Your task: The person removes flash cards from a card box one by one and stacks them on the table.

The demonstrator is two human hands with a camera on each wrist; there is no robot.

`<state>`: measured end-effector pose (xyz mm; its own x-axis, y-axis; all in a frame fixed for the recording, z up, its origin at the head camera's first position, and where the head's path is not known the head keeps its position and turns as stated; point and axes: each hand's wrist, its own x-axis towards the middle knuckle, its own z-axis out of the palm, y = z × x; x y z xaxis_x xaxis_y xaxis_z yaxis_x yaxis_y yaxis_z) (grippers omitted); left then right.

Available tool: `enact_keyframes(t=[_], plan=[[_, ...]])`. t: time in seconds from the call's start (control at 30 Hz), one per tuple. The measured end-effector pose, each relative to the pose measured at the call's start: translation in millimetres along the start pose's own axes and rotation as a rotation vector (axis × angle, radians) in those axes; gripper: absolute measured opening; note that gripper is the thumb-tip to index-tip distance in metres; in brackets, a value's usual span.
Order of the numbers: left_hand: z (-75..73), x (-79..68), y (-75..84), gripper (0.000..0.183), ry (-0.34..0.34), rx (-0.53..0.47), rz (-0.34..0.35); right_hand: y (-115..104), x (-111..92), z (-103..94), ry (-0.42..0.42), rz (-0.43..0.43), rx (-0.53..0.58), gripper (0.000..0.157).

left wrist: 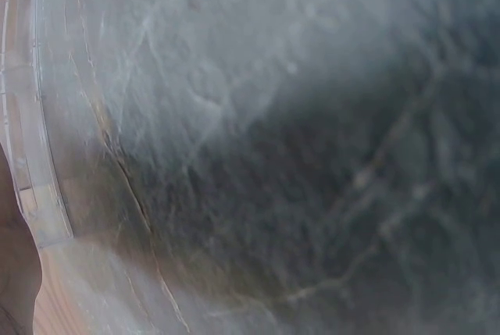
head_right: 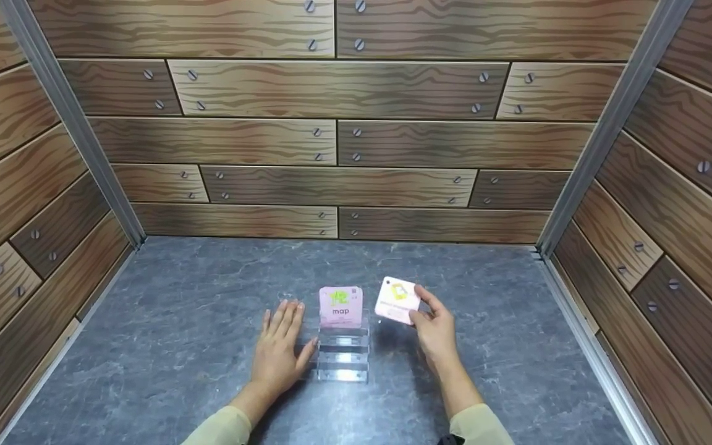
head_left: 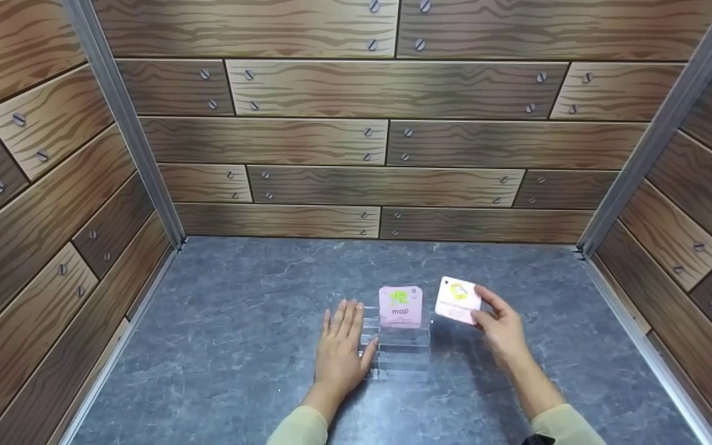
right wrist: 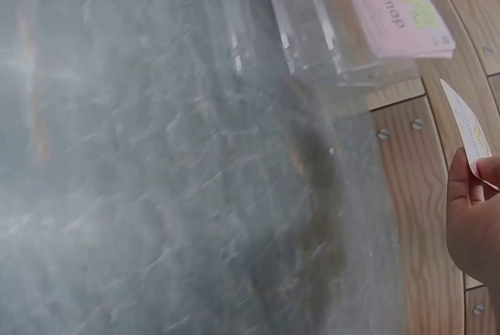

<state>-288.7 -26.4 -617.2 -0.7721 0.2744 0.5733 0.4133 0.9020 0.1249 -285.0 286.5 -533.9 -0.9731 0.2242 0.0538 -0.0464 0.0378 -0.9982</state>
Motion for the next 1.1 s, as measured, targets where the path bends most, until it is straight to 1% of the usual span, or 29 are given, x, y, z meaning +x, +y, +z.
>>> enact_keyframes(t=[0.1, 0.27, 0.43, 0.53, 0.7, 1.1], plan=[[0.3, 0.1, 0.4, 0.077, 0.006, -0.008, -0.001, 8.0, -1.5, -4.5, 0.014, 0.018, -0.026, 0.059], [-0.5, 0.3, 0.5, 0.077, -0.003, -0.011, -0.009, 21.8, -4.1, -9.9, 0.031, 0.042, -0.025, 0.059], [-0.5, 0.4, 0.0, 0.076, -0.017, -0.017, -0.014, 32.9, -6.3, -14.1, 0.026, 0.081, -0.032, 0.059], [-0.3, 0.3, 0.1, 0.076, -0.025, -0.018, -0.017, 37.6, -7.6, -15.8, 0.007, 0.119, -0.041, 0.059], [0.3, -0.1, 1.4, 0.076, -0.018, -0.023, -0.021, 42.2, -11.6, -19.3, -0.044, 0.191, -0.042, 0.061], [-0.6, -1.5, 0.3, 0.077, -0.025, -0.040, -0.021, 53.0, -16.4, -20.3, -0.114, 0.240, -0.040, 0.059]])
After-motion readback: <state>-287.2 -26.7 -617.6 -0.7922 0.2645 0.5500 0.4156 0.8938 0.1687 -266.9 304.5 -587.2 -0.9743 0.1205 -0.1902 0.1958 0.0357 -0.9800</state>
